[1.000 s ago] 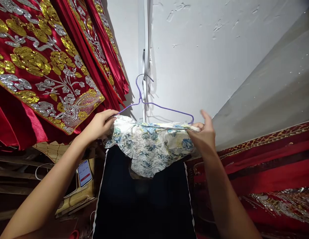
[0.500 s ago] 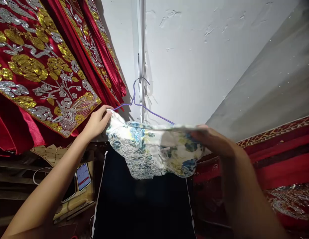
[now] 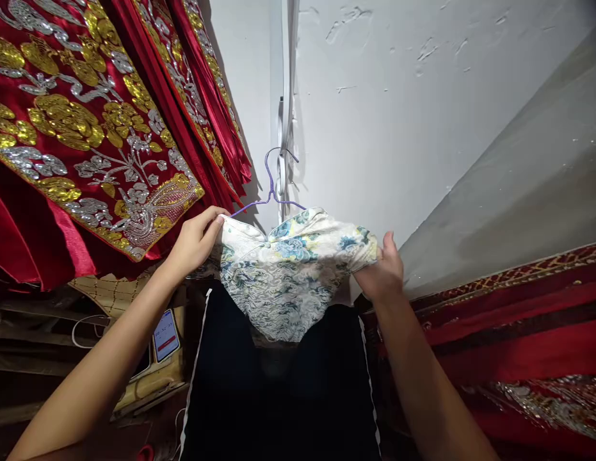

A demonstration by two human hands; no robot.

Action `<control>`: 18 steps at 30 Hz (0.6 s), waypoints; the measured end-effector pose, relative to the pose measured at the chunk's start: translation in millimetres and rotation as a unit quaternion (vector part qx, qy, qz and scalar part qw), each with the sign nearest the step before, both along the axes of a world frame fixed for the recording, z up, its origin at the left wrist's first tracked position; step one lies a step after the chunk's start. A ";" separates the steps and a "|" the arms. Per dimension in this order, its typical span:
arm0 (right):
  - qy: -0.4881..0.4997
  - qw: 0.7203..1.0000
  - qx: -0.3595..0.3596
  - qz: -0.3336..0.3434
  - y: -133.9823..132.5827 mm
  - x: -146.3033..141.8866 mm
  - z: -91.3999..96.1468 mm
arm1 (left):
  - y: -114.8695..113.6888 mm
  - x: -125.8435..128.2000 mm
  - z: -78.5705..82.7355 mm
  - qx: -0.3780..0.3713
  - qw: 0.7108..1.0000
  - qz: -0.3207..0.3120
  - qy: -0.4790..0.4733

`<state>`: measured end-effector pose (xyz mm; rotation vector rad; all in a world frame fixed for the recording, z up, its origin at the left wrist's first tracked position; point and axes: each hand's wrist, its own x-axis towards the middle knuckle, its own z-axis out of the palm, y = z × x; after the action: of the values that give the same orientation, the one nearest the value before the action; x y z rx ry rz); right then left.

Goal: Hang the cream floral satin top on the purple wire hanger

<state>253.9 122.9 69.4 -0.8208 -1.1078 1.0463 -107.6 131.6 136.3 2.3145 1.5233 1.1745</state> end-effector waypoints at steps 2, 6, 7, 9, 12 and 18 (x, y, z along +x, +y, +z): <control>0.021 1.000 -0.022 -0.007 -1.3 7.7 9.9 | 2.1 3.7 1.2 0.018 1.000 -0.003 -0.013; 0.011 0.998 0.018 -0.051 -18.4 -5.1 48.3 | 7.2 20.3 11.8 0.024 1.000 0.008 -0.019; -0.003 0.999 0.033 -0.037 -28.0 -13.6 56.7 | 6.7 24.8 14.9 0.019 0.999 0.010 -0.026; -0.072 0.994 0.061 0.054 -52.5 -31.6 67.3 | 3.5 31.3 19.3 0.009 0.998 -0.001 -0.066; -0.214 0.944 0.111 0.226 -86.2 -48.0 71.4 | -3.5 30.9 18.5 -0.020 0.988 -0.051 -0.146; -0.316 0.805 0.149 0.481 -77.8 -31.3 63.6 | -23.6 16.6 -1.8 -0.092 0.974 -0.097 -0.182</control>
<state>222.6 45.1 133.1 -0.2935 -2.3443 1.3839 -91.0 108.0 134.5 1.9445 1.1918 1.2604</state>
